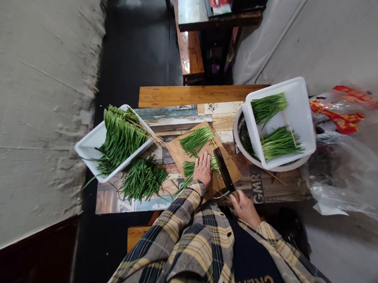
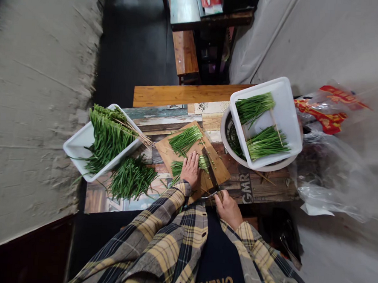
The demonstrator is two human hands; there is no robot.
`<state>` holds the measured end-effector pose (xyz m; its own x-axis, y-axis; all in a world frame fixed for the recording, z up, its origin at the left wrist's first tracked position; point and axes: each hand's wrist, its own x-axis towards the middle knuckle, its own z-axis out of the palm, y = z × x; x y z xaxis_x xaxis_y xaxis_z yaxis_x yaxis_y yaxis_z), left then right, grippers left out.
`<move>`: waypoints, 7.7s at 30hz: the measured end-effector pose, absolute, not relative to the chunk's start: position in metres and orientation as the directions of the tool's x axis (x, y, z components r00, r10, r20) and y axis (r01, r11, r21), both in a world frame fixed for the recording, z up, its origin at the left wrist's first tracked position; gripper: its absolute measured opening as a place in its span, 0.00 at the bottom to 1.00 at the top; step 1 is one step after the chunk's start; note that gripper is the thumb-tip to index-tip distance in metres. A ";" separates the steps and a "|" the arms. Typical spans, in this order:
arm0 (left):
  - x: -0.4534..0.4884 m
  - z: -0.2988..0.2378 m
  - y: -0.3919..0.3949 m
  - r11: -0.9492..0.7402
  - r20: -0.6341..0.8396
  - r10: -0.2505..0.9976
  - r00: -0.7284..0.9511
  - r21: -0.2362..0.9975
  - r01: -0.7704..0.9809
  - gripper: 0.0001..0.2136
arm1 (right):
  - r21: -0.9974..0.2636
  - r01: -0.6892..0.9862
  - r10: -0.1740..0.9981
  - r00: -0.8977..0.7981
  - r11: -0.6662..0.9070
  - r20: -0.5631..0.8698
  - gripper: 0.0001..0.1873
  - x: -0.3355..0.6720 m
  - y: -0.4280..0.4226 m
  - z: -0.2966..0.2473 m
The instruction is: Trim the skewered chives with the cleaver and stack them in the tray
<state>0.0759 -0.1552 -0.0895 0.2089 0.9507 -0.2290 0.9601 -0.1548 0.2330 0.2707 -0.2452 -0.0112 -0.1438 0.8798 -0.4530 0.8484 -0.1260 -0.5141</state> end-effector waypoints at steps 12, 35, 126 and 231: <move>0.074 -0.092 -0.156 -0.165 -0.229 0.948 0.221 0.239 0.957 0.30 | -0.441 0.878 0.849 -0.080 -0.188 -0.522 0.16 0.254 -0.239 -0.015; 0.072 -0.041 -0.112 -0.092 -0.381 0.910 0.162 0.195 0.976 0.26 | -0.496 0.859 0.969 0.004 -0.129 -0.246 0.22 0.318 -0.248 -0.001; 0.091 0.079 -0.092 0.588 -0.559 0.774 -0.297 0.809 0.012 0.29 | -0.674 0.672 0.940 0.326 -0.307 -0.102 0.13 0.432 0.133 0.015; 0.184 0.161 -0.043 0.152 -0.214 0.884 0.415 0.972 0.178 0.15 | -0.987 -0.004 0.987 -0.032 -0.158 -0.158 0.12 0.376 -0.101 0.119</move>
